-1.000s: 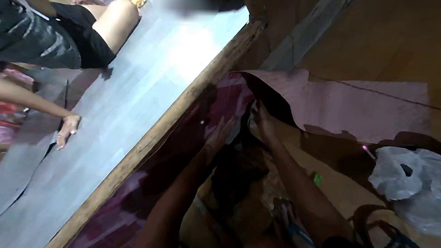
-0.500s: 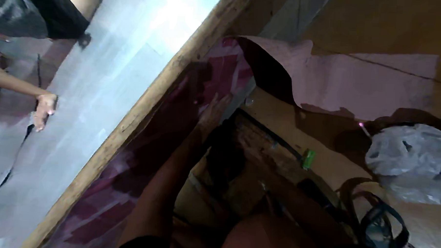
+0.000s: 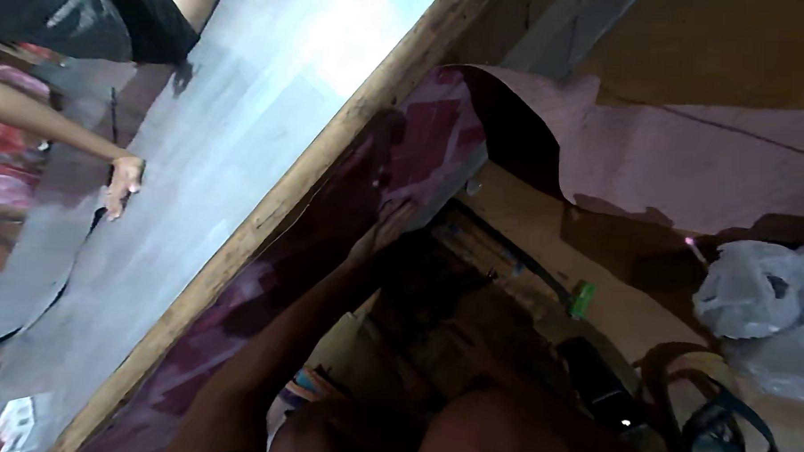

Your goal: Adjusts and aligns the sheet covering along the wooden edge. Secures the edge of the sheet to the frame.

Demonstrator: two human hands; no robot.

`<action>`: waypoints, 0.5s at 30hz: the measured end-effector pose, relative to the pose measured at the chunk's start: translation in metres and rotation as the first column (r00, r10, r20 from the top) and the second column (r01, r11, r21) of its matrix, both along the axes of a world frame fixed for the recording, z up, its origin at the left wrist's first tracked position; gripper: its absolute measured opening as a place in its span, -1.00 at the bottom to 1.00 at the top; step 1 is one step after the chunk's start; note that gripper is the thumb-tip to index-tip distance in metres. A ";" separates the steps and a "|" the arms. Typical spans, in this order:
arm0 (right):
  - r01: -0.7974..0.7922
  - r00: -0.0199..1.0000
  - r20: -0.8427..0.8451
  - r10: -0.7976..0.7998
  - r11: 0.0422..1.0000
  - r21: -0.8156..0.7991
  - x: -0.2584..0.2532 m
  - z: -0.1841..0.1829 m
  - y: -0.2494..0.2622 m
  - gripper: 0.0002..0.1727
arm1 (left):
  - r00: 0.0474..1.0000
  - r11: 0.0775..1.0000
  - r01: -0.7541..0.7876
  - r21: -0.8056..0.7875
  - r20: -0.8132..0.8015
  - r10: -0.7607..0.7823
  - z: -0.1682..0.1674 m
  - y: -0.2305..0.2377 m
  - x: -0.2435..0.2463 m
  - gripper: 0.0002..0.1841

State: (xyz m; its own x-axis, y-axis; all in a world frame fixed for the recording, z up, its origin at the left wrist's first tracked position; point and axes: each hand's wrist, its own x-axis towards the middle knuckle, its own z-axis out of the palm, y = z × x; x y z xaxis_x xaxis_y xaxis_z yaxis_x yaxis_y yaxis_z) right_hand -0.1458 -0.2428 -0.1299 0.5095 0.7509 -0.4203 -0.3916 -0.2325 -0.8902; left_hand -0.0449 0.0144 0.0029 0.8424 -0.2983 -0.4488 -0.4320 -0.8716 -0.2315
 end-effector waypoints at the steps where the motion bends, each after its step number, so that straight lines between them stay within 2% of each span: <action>1: -0.015 1.000 0.020 0.015 1.000 0.001 -0.002 -0.003 0.002 -0.53 | 0.999 1.000 -0.027 0.006 -0.027 0.027 0.002 0.000 -0.001 -0.49; 3: -0.078 0.996 0.045 0.079 0.997 -0.010 0.003 -0.002 0.006 -0.53 | 0.999 0.999 -0.040 -0.023 -0.007 0.040 -0.008 0.006 0.003 -0.43; 6: -0.134 0.990 0.046 0.136 0.990 -0.045 0.013 0.012 0.011 -0.52 | 0.992 0.997 0.073 0.023 0.098 -0.074 -0.023 0.012 0.010 -0.45; 8: -0.153 0.986 0.063 0.155 0.988 -0.034 0.021 0.014 0.012 -0.52 | 0.990 0.994 0.098 -0.037 0.104 -0.094 -0.027 0.013 0.014 -0.47; 10: -0.172 0.983 0.067 0.173 0.985 -0.027 0.024 0.008 0.012 -0.51 | 0.998 0.993 -0.048 -0.106 -0.052 0.043 0.000 -0.011 0.012 -0.50; 12: -0.183 0.982 0.048 0.184 0.982 -0.040 0.026 0.007 0.012 -0.51 | 0.962 0.978 -0.205 -0.036 -0.189 0.195 0.028 -0.041 0.011 -0.50; 13: -0.193 0.980 0.046 0.196 0.980 -0.055 0.026 0.007 0.012 -0.51 | 0.979 0.985 -0.159 -0.068 -0.142 0.148 0.015 -0.029 0.009 -0.50; 15: -0.197 0.977 0.072 0.201 0.978 -0.064 0.026 0.008 0.011 -0.50 | 0.995 0.987 0.000 -0.159 0.102 0.016 -0.037 0.009 0.008 -0.53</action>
